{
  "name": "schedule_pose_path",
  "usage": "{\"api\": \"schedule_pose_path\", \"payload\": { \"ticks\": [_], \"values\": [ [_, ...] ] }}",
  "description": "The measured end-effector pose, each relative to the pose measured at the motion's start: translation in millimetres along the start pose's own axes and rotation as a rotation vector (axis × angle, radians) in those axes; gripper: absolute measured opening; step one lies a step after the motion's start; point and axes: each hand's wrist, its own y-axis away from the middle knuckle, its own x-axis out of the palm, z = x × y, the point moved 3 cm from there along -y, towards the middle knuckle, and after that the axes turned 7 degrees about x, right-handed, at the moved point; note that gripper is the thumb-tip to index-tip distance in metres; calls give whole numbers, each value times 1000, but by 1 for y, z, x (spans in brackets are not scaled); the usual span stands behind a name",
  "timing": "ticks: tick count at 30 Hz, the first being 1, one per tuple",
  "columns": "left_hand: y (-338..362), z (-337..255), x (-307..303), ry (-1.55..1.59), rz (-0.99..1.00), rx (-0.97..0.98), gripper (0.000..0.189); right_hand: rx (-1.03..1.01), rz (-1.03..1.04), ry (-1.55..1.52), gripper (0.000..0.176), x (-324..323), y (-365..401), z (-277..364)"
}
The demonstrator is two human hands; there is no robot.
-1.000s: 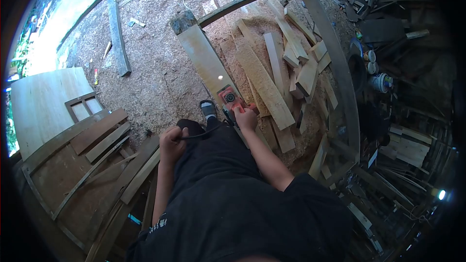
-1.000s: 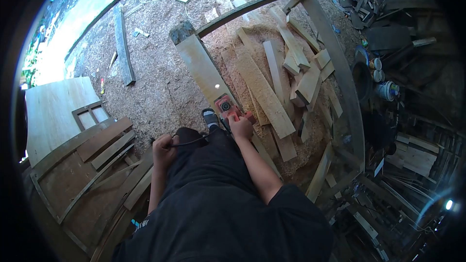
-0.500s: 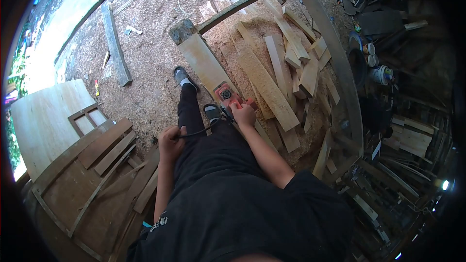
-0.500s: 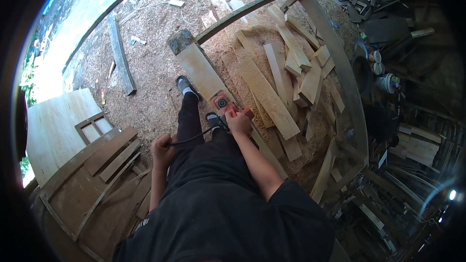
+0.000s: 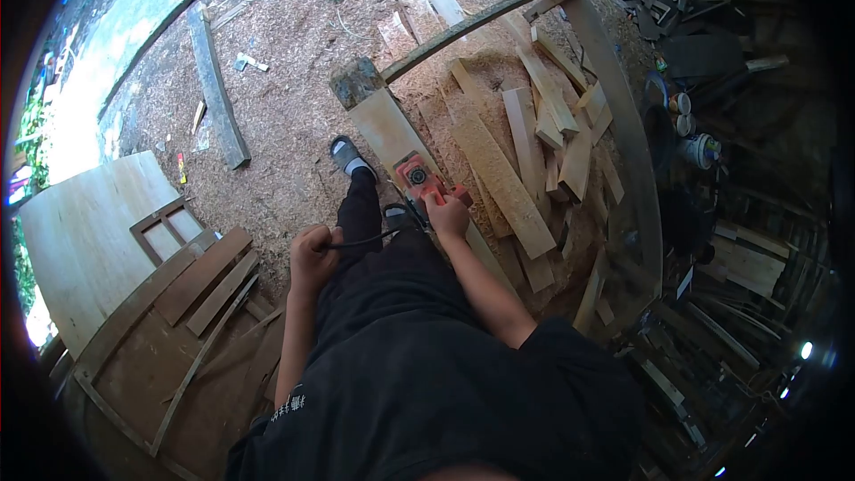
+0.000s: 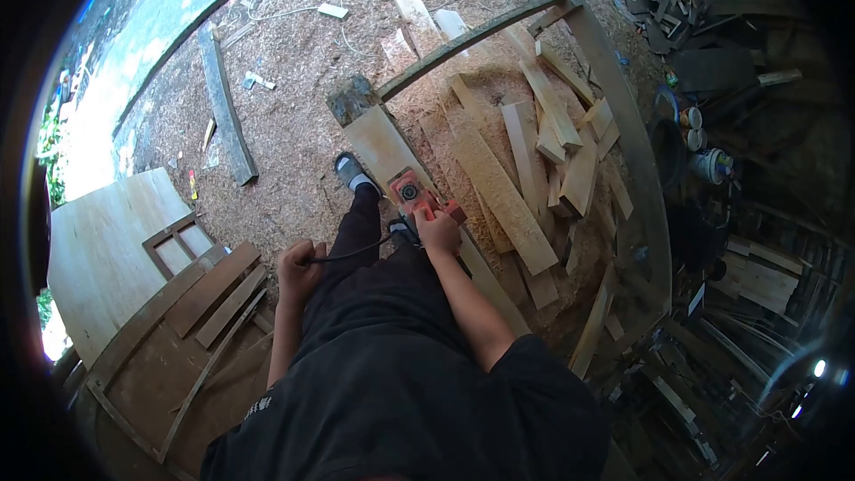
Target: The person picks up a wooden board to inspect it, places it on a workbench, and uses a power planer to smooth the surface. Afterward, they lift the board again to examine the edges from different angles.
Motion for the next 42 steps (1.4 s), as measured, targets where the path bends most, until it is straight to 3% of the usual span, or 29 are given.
{"api": "schedule_pose_path", "payload": {
  "ticks": [13,42],
  "values": [
    [-73,35,-49,-53,56,-44,43,3,-94,-35,52,14,-24,75],
    [-162,73,-138,1,-55,-7,42,-41,13,-147,51,40,-92,228]
  ]
}}
